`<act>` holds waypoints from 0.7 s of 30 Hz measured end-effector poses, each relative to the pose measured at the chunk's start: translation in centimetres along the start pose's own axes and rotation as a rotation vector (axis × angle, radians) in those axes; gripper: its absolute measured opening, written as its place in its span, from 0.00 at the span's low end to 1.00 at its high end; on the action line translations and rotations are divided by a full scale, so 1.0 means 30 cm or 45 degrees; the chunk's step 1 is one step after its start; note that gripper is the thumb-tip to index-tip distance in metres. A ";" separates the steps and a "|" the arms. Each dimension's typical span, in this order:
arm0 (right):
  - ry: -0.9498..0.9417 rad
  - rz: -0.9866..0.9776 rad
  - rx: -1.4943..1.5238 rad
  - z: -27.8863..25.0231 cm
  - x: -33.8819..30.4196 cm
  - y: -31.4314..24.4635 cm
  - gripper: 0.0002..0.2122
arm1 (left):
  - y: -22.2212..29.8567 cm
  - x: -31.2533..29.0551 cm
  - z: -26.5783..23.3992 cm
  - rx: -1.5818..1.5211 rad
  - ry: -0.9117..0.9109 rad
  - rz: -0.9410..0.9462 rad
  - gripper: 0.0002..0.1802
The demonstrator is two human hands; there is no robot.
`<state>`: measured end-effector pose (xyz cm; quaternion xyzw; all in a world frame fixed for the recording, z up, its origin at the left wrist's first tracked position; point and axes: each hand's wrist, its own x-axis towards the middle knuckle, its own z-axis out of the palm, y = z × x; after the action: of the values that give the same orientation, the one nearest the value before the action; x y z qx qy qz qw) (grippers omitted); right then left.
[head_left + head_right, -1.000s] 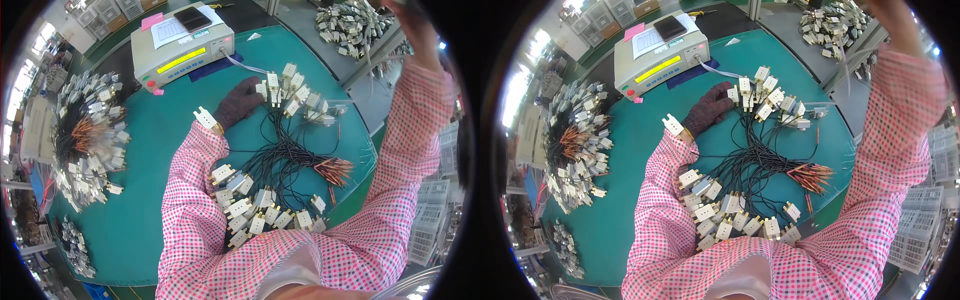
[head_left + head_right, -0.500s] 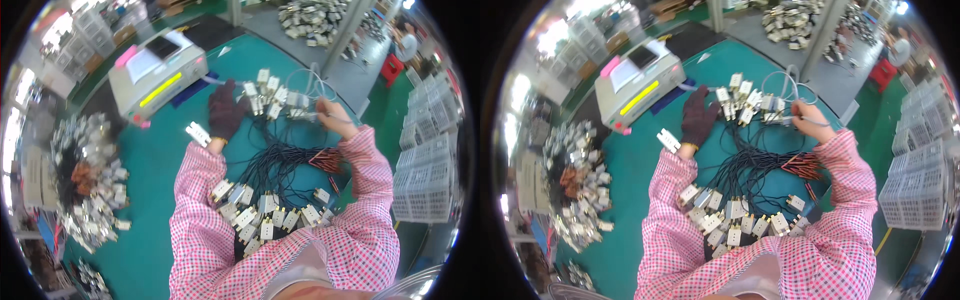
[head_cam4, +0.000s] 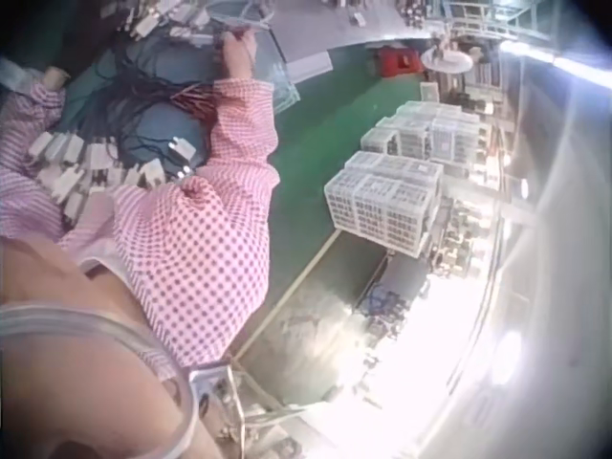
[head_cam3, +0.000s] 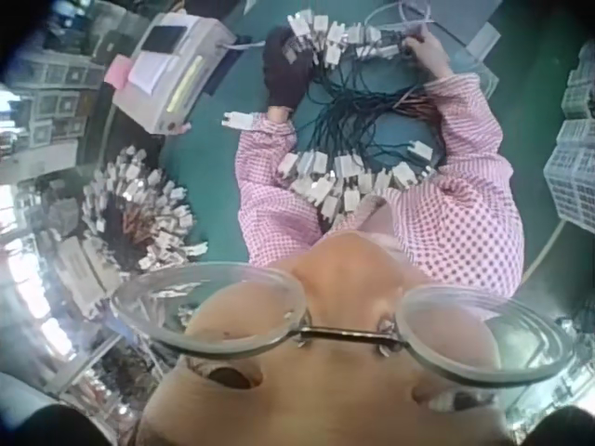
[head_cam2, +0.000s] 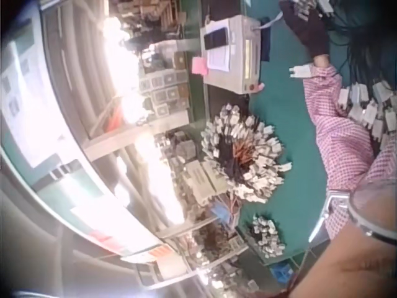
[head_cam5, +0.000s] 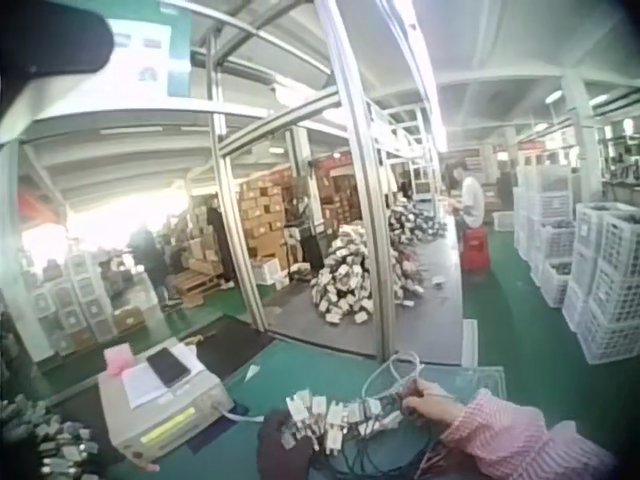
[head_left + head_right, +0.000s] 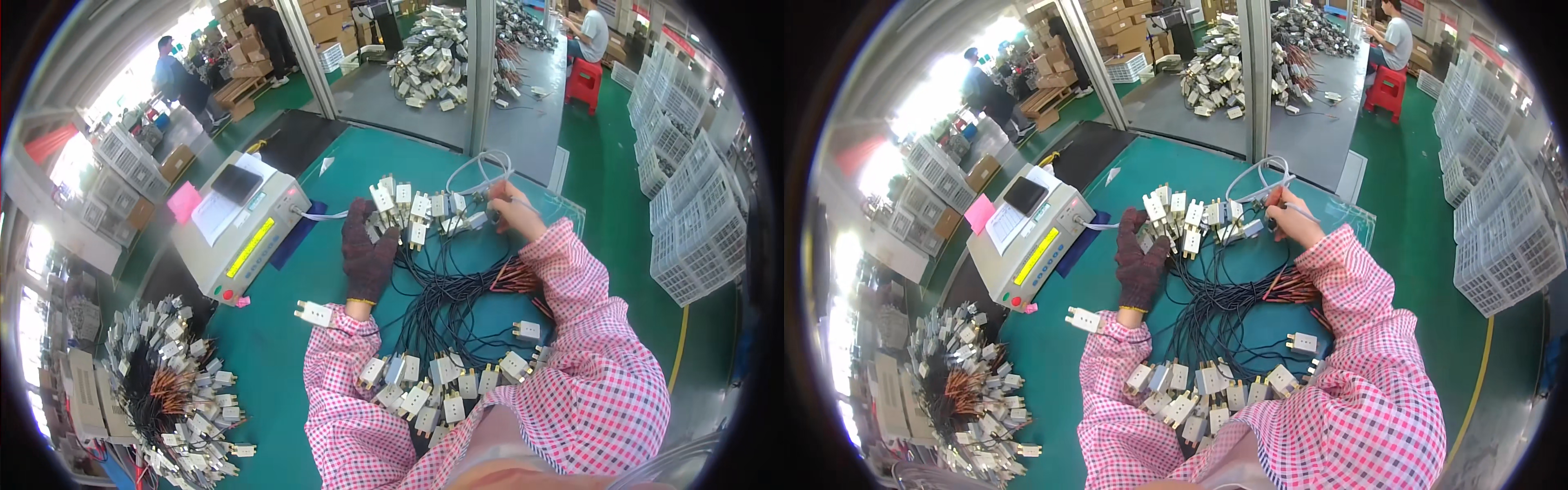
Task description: The recorder is assembling electrical wiring harnesses and inspecting connectors at a factory workbench.
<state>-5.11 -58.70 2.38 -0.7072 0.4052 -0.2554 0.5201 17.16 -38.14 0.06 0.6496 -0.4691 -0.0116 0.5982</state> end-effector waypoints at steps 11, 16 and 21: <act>0.063 -0.285 0.007 0.035 0.002 0.034 0.07 | -0.002 0.012 0.027 0.608 0.091 -0.096 0.45; 0.019 -0.316 0.076 0.038 0.016 0.079 0.06 | -0.074 0.037 -0.012 0.203 -0.011 -0.500 0.41; 0.107 -0.429 0.265 0.028 0.022 0.102 0.07 | -0.032 0.005 -0.088 -0.076 0.291 -0.380 0.35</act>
<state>-5.04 -59.21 -0.81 -0.6961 0.2740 -0.4086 0.5228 19.35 -36.36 0.14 0.6911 -0.2959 -0.0404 0.6582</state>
